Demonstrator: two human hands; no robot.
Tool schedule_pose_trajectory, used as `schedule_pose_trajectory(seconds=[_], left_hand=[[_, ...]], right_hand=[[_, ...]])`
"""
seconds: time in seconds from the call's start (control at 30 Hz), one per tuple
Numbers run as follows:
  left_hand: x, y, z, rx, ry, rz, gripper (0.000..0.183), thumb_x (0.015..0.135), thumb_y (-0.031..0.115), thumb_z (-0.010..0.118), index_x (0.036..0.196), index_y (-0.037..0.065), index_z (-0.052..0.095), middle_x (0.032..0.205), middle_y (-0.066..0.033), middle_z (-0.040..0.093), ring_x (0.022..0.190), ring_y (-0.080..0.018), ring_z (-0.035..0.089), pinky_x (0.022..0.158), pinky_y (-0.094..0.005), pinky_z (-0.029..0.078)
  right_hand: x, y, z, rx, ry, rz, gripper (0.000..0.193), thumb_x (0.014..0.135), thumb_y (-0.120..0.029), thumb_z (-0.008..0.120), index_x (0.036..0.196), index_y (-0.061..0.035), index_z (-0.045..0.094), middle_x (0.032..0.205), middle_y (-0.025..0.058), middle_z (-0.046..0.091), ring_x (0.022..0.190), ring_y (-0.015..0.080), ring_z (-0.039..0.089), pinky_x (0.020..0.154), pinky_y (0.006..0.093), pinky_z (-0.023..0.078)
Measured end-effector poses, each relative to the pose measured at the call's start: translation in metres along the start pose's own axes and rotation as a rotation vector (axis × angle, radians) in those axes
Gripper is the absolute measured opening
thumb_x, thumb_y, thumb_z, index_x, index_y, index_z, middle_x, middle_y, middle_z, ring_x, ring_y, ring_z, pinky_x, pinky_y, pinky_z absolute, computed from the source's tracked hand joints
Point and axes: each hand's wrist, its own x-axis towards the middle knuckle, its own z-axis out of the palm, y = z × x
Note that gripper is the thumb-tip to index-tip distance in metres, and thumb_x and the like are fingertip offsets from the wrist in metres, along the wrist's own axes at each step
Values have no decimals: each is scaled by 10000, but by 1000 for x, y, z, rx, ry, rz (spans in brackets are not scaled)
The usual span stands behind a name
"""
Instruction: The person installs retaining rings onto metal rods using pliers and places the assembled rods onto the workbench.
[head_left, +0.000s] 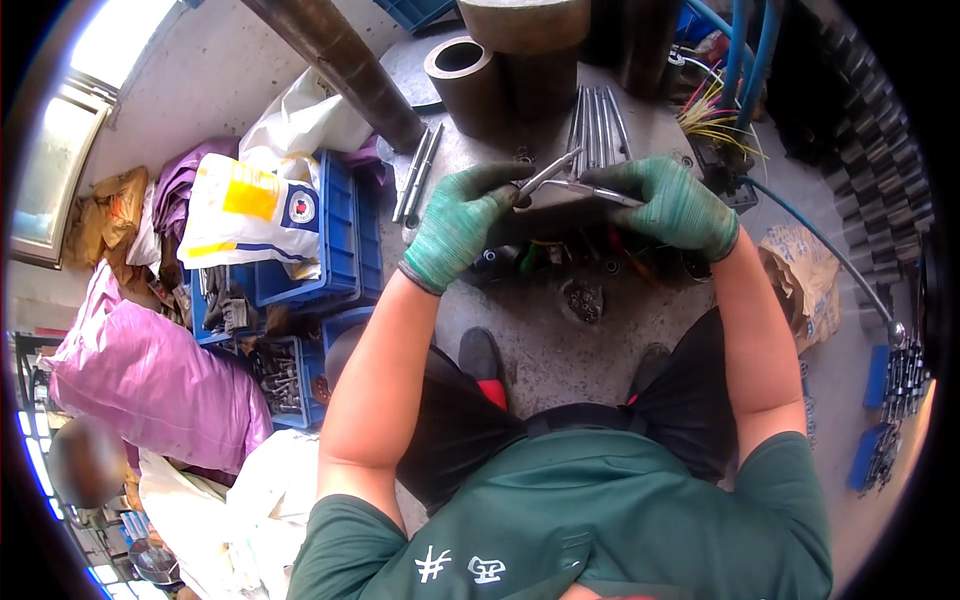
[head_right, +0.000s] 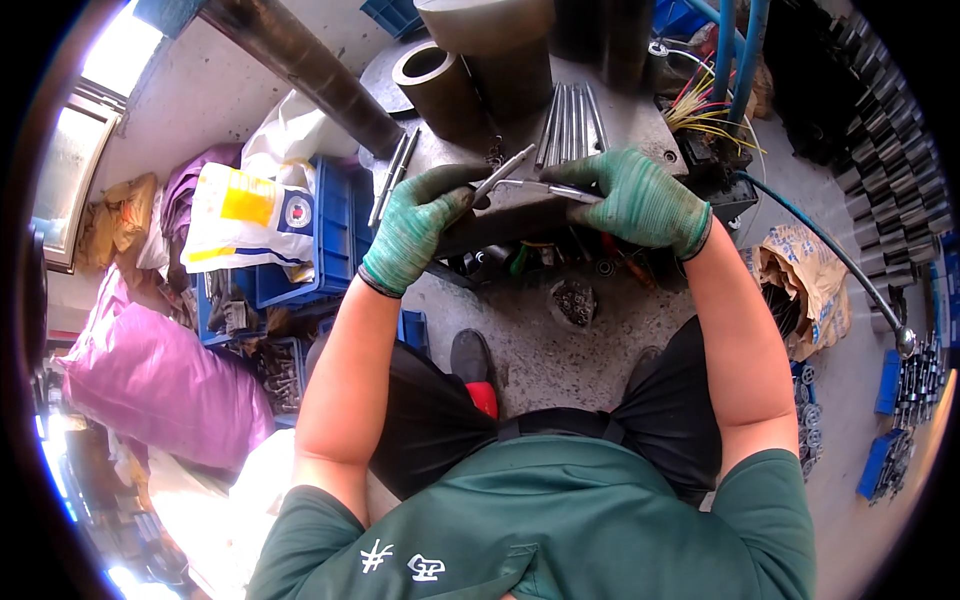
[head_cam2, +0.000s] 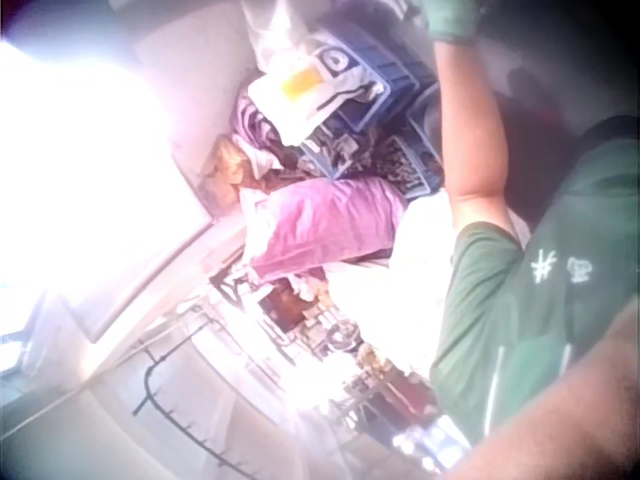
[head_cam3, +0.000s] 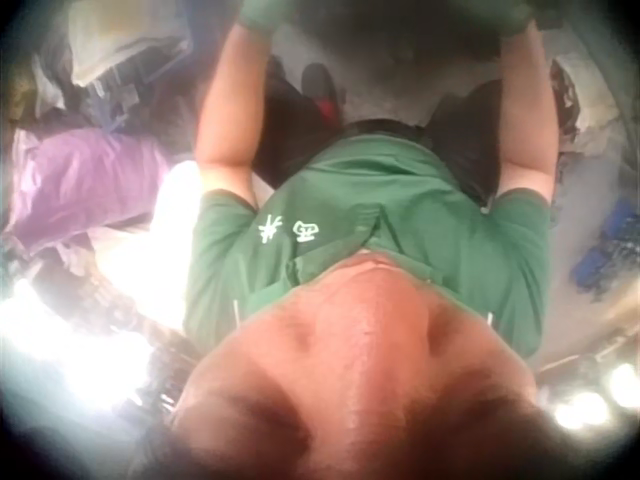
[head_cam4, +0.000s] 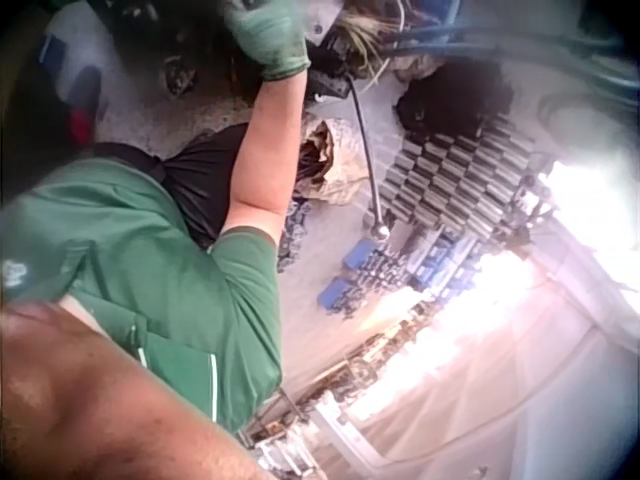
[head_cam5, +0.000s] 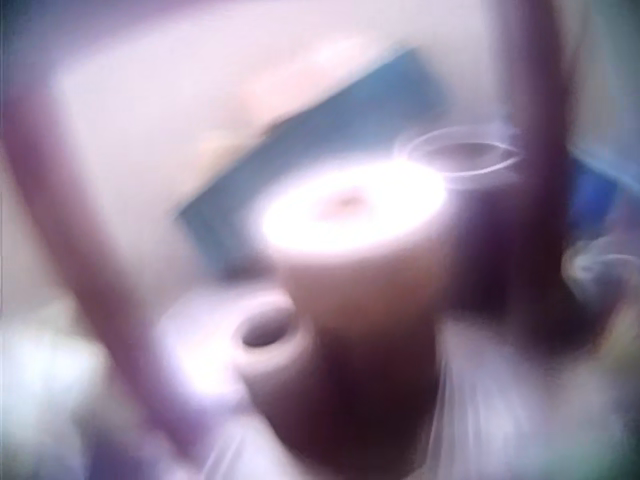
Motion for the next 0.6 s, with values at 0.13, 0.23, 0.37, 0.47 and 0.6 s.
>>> schedule_pose_trajectory(seconds=[0.13,0.23,0.37,0.47,0.6], left_hand=[[-3,-4,-2,-108,-49,-48,392,1027,185,627,1368,-6,656,1041,-79,732,875,-130,696,783,-248,575],[-2,-6,-2,-101,-59,-90,410,1031,237,639,1361,-6,655,1011,-66,724,815,-121,684,723,-238,562],[-1,-4,-1,-97,-80,-139,411,1035,258,643,1356,3,653,929,-35,700,674,-100,637,586,-211,490],[-3,0,2,-137,-54,-182,386,1042,274,639,1318,5,664,891,-29,688,636,-90,618,539,-197,438],[1,-6,-2,-158,-118,-185,357,1053,297,638,1261,10,678,855,-33,679,615,-84,607,526,-191,426]], right_hand=[[0,-7,6,-27,-50,-48,555,838,-69,742,1382,2,663,1252,191,755,1106,216,731,1014,339,556],[0,-8,7,-55,-68,-64,560,833,-77,740,1381,4,662,1255,191,753,1119,234,733,1026,352,553],[-2,-9,7,-100,-44,-79,570,823,-77,736,1383,7,659,1260,190,751,1125,237,733,1028,358,554],[-2,-4,9,-33,-41,-87,579,815,-61,733,1385,7,657,1253,194,752,1124,234,733,1023,356,557],[-2,-5,3,-35,-91,-39,590,818,-62,740,1398,-3,651,1281,201,739,1138,229,724,1031,358,554]])
